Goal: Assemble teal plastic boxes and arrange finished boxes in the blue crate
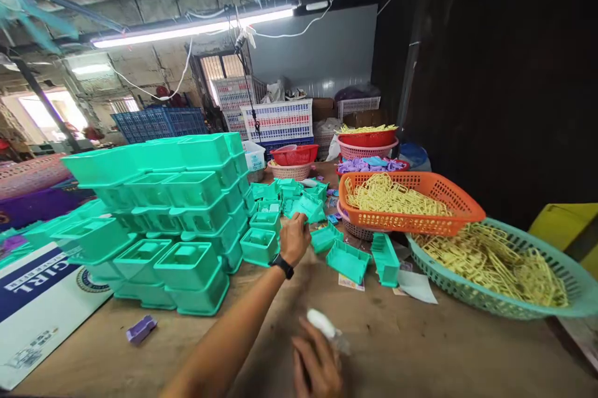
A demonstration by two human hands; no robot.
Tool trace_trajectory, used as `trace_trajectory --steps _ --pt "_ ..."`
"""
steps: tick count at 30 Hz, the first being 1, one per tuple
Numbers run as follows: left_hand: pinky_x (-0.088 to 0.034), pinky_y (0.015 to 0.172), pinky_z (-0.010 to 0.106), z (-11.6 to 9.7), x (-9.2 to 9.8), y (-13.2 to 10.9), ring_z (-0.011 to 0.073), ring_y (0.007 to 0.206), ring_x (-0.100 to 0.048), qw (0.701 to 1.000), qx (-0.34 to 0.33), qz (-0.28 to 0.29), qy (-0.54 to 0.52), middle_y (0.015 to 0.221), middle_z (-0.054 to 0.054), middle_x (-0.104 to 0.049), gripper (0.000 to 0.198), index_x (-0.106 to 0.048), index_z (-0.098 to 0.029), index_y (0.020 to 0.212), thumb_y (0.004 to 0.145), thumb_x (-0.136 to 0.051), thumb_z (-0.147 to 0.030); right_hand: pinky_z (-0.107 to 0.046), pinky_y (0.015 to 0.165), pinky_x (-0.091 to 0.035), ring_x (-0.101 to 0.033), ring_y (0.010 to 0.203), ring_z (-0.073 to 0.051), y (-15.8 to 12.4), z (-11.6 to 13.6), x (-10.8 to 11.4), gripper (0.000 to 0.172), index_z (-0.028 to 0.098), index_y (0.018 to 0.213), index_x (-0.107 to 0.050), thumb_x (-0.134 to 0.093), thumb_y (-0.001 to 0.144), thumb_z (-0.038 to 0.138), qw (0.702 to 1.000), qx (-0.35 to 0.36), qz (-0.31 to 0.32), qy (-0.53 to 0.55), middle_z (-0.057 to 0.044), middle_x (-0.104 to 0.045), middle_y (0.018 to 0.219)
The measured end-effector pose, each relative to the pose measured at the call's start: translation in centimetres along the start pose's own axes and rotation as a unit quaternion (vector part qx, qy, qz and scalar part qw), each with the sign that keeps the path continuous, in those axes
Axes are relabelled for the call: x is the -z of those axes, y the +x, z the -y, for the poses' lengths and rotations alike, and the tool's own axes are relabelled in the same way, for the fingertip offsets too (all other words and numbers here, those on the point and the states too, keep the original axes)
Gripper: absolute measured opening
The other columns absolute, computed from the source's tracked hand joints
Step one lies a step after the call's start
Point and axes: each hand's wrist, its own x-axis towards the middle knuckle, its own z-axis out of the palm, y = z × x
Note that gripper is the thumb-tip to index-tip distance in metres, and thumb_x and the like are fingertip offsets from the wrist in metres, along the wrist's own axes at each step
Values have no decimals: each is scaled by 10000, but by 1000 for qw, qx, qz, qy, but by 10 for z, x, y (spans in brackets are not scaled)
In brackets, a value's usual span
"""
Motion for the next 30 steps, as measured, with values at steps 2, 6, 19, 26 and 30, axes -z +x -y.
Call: trace_trajectory --steps 2,6,19,26,30 --pt "-538 809 295 11 11 -49 185 943 -696 999 -36 -19 -10 1092 58 -718 178 -699 -201 1038 1019 -525 -168 -319 952 -555 -712 1174 -214 10 -14 21 283 242 1162 -710 -507 994 138 999 10 -25 32 -70 -750 1280" --pt "-521 708 274 49 19 -163 200 867 -727 995 -84 -55 -19 963 39 -746 242 -710 -226 914 945 -527 -72 -420 1031 -517 -681 1199 -262 35 -69 42 260 230 1117 -732 -488 1027 223 998 -26 -48 -25 -115 -750 1226" --pt "-594 687 270 70 37 -261 185 786 -728 955 -134 -226 -140 900 36 -720 154 -663 -238 1029 1014 -516 -193 -397 755 -524 -708 872 -316 107 -140 30 234 193 798 -737 -508 814 146 967 -150 206 -21 -169 -768 957" --pt "-595 1052 482 90 28 -253 300 1239 -681 956 -19 -134 -259 1336 158 -683 623 -499 -179 1444 886 -748 -298 -346 590 -497 -674 615 -262 82 -84 72 563 228 839 -801 -512 877 710 959 -229 150 68 -90 -753 702" --pt "-574 1091 476 87 20 -250 275 1262 -683 941 22 -86 -327 1368 145 -690 515 -532 -180 1423 926 -657 -226 -329 506 -490 -651 504 -244 68 -60 77 701 197 860 -809 -507 841 829 938 -304 128 106 -69 -699 570"
